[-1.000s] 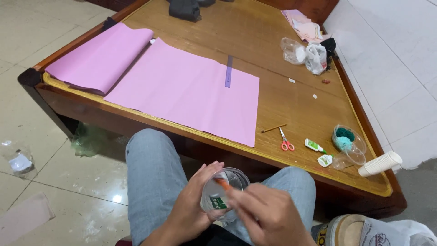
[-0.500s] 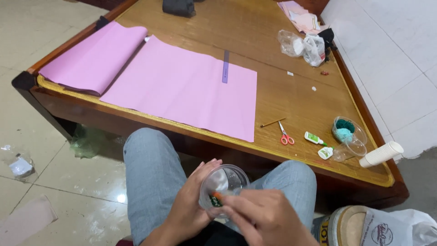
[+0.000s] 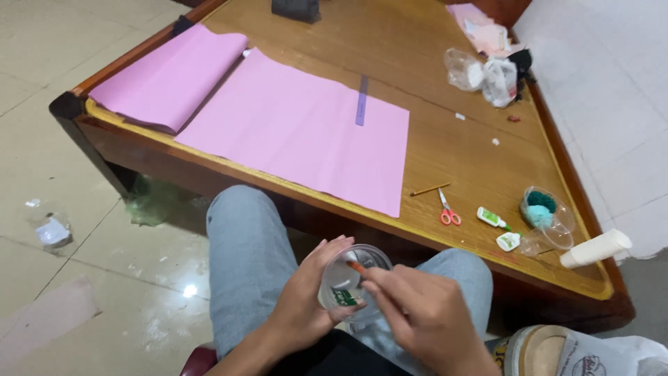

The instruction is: Measuring and marking dimensions on a large sheet of pink paper using a ruler and pencil.

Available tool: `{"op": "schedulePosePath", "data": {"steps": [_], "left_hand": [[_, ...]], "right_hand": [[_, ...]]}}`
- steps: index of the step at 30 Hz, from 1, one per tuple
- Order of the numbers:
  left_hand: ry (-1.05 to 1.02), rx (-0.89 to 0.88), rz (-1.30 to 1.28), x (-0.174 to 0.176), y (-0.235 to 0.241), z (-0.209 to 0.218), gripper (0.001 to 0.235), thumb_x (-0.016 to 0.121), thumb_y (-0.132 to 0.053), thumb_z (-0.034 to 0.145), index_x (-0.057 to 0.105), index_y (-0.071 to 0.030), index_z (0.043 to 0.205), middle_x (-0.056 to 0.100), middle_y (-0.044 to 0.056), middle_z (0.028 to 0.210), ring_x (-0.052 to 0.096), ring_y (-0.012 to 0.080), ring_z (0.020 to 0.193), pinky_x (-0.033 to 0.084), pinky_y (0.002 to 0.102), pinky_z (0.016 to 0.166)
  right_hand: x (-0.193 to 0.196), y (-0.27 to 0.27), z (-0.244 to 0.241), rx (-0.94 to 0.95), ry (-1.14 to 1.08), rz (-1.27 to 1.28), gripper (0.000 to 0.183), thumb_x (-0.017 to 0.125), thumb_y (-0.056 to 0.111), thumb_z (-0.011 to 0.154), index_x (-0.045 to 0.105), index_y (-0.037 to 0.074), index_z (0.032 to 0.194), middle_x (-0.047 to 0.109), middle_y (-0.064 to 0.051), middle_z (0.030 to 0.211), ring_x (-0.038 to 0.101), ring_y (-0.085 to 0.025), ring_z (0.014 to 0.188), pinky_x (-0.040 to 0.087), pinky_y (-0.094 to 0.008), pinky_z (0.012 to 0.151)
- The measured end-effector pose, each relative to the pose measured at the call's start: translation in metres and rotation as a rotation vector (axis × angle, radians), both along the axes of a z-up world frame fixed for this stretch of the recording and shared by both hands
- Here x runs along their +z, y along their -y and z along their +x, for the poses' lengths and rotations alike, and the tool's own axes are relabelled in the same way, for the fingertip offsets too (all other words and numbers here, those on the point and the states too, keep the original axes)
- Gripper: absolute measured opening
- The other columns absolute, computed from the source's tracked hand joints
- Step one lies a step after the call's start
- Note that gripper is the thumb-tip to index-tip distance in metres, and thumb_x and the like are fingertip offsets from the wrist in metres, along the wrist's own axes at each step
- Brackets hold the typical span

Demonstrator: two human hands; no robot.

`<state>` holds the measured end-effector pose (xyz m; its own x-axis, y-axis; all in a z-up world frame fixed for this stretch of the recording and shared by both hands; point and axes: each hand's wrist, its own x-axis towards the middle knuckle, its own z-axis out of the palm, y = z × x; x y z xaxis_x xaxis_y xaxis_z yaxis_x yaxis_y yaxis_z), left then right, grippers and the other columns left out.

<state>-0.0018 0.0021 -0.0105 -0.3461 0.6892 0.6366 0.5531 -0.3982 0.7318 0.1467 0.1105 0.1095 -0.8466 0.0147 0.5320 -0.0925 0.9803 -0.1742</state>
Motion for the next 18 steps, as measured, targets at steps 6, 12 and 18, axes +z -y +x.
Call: {"op": "schedulePosePath", "data": {"steps": [6, 12, 18], "left_hand": [[0.003, -0.008, -0.013, 0.005, -0.001, -0.002, 0.077, 0.077, -0.038, 0.09, 0.042, -0.001, 0.149, 0.054, 0.017, 0.152, 0.05, 0.0337, 0.145, 0.026, 0.052, 0.126], [0.051, 0.001, 0.006, 0.011, -0.002, -0.002, 0.074, 0.077, -0.036, 0.091, 0.044, -0.004, 0.148, 0.057, 0.015, 0.151, 0.054, 0.0308, 0.142, 0.027, 0.052, 0.125], [0.053, -0.018, -0.005, 0.011, 0.0, -0.002, 0.075, 0.072, -0.044, 0.092, 0.043, -0.002, 0.148, 0.056, 0.017, 0.151, 0.051, 0.0336, 0.143, 0.027, 0.052, 0.125]], "right_hand": [[0.007, 0.005, 0.001, 0.104, 0.047, -0.039, 0.013, 0.066, 0.014, 0.098, 0.071, 0.006, 0.106, 0.06, -0.005, 0.072, 0.055, -0.02, 0.053, 0.043, -0.032, 0.048], [0.005, -0.003, -0.004, 0.004, -0.017, 0.05, 0.016, 0.064, 0.015, 0.097, 0.071, 0.008, 0.109, 0.063, -0.004, 0.074, 0.06, -0.018, 0.056, 0.046, -0.03, 0.051], [0.003, -0.001, 0.0, 0.048, 0.034, -0.059, 0.012, 0.068, 0.014, 0.094, 0.073, 0.008, 0.103, 0.067, -0.002, 0.076, 0.064, -0.015, 0.057, 0.05, -0.028, 0.052]]}}
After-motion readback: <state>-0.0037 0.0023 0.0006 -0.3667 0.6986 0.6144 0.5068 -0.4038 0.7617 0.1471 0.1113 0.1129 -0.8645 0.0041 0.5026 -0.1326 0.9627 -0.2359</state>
